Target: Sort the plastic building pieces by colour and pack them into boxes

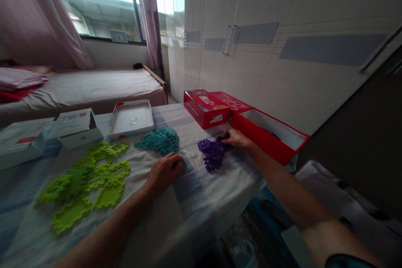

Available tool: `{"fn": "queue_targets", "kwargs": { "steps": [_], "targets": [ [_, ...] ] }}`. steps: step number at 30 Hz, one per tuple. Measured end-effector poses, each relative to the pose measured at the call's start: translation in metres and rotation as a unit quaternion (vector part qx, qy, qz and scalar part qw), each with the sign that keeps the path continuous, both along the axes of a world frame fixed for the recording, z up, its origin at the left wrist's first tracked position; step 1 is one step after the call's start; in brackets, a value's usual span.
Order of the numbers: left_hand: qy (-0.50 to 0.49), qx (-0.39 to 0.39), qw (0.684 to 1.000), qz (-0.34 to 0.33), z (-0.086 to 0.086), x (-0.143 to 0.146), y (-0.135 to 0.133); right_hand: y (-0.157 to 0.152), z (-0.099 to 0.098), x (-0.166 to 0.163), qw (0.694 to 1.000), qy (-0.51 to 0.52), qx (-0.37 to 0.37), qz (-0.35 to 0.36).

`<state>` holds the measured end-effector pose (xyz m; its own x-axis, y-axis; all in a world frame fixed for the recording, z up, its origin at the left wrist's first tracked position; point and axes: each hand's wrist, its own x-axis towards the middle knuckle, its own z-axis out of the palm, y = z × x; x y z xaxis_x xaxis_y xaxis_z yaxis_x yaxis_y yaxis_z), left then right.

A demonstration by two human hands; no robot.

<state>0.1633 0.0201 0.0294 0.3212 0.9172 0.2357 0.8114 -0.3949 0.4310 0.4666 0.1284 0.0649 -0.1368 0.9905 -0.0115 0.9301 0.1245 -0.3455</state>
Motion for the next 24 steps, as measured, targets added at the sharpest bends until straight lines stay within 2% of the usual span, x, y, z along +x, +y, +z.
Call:
{"fn": "queue_targets", "kwargs": {
  "steps": [9, 15, 24],
  "targets": [
    [-0.003, 0.000, 1.000, -0.002, 0.002, 0.002, 0.000, -0.011, -0.003, 0.001, 0.999, -0.031, 0.022, 0.002],
    [0.002, -0.007, 1.000, 0.007, 0.005, 0.002, -0.002, -0.013, 0.004, 0.001, 0.997, -0.067, 0.009, 0.029],
    [0.001, -0.007, 1.000, 0.009, 0.005, 0.003, -0.002, -0.017, 0.006, -0.022, 0.985, -0.154, 0.066, -0.043]
  ]
}}
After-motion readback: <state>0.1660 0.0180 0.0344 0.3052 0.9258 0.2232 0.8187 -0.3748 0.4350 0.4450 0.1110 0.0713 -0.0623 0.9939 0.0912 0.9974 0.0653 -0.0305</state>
